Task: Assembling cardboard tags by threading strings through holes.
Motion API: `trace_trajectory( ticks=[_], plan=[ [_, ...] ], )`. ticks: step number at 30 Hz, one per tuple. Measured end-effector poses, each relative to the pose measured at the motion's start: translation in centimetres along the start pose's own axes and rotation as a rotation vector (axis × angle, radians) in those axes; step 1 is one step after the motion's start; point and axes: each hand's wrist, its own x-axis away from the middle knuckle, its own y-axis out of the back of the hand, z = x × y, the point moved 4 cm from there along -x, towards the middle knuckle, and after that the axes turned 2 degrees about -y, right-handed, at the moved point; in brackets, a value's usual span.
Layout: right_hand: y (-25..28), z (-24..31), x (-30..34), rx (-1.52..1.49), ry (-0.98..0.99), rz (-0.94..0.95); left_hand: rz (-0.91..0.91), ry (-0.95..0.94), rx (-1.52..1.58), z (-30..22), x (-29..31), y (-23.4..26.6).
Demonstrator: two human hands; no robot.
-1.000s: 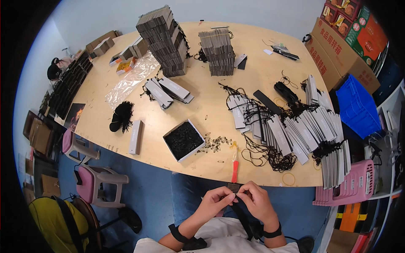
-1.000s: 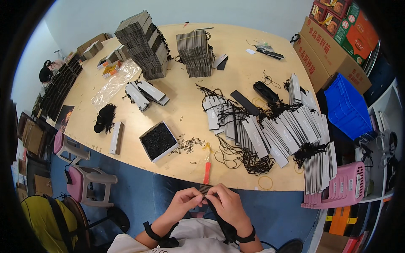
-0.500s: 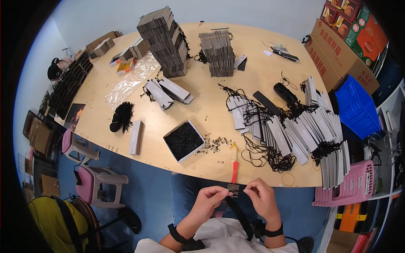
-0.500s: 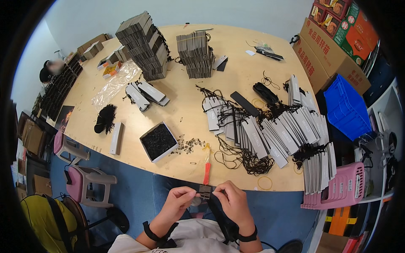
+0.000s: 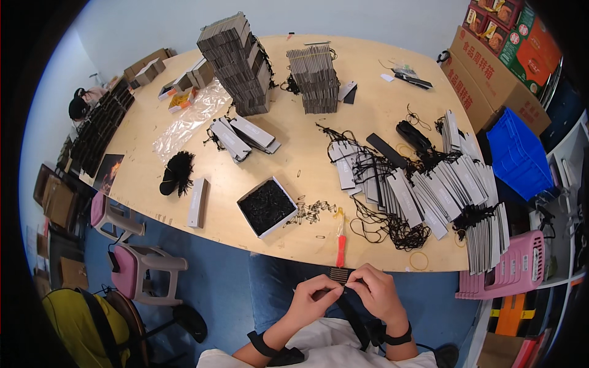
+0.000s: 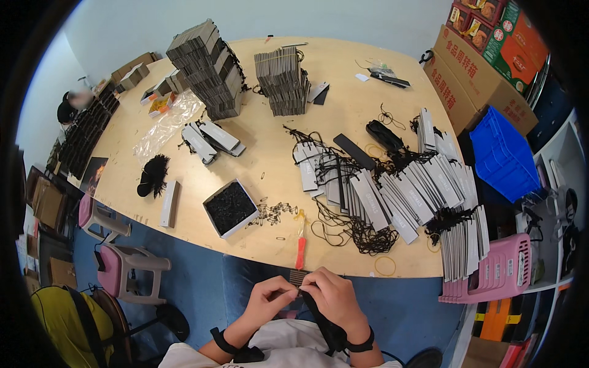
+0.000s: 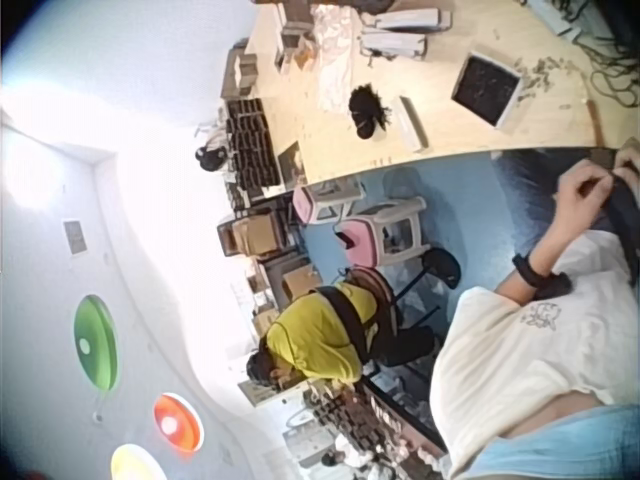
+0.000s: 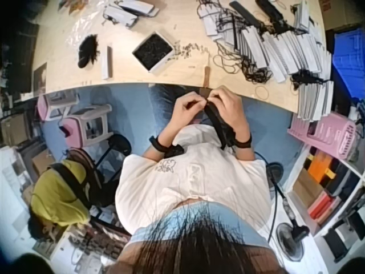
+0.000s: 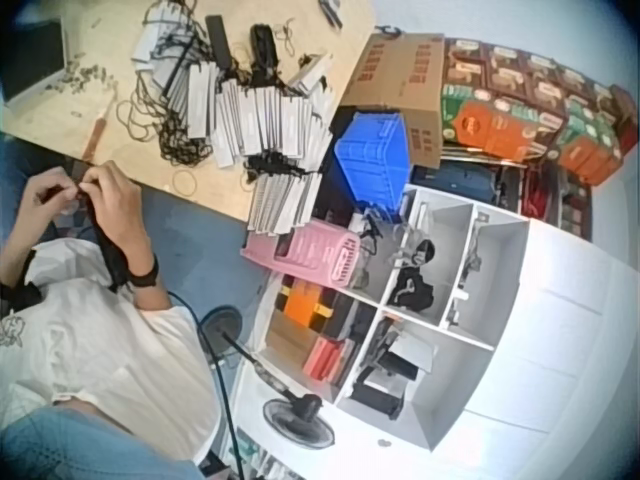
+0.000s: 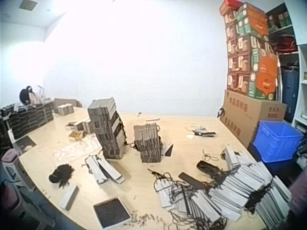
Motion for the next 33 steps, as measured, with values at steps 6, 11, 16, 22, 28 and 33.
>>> trace_trajectory(
  ticks=[6,11,16,22,28,33],
  plan=[
    [-0.8,-0.3,0.4,-0.19,-0.08,0.045,0.101,0.212,0.348,0.9,0.0,-0.6],
    [-1.1,-0.6,0.7,-0.256,-0.209,0.146,0.104,0.33,0.456,0.7,0.2,-0.5],
    [-1.6,-0.5,0.7,-0.26,-0.187,0.165,0.094,0.35,0.674,0.2,0.2,-0.7],
    [-1.4,0.3,0.8,-0.071,-0.021,0.08,0.086,0.277,0.528,0.1,0.2,-0.2],
    [-1.2,0.9,0.8,0.011,0.075,-0.029,0.092,0.232,0.511,0.0,0.0,-0.3],
    [-1.0,1.3,1.2,0.143,0.221,-0.093,0.028,0.203,0.402,-0.3,0.1,-0.2]
  ],
)
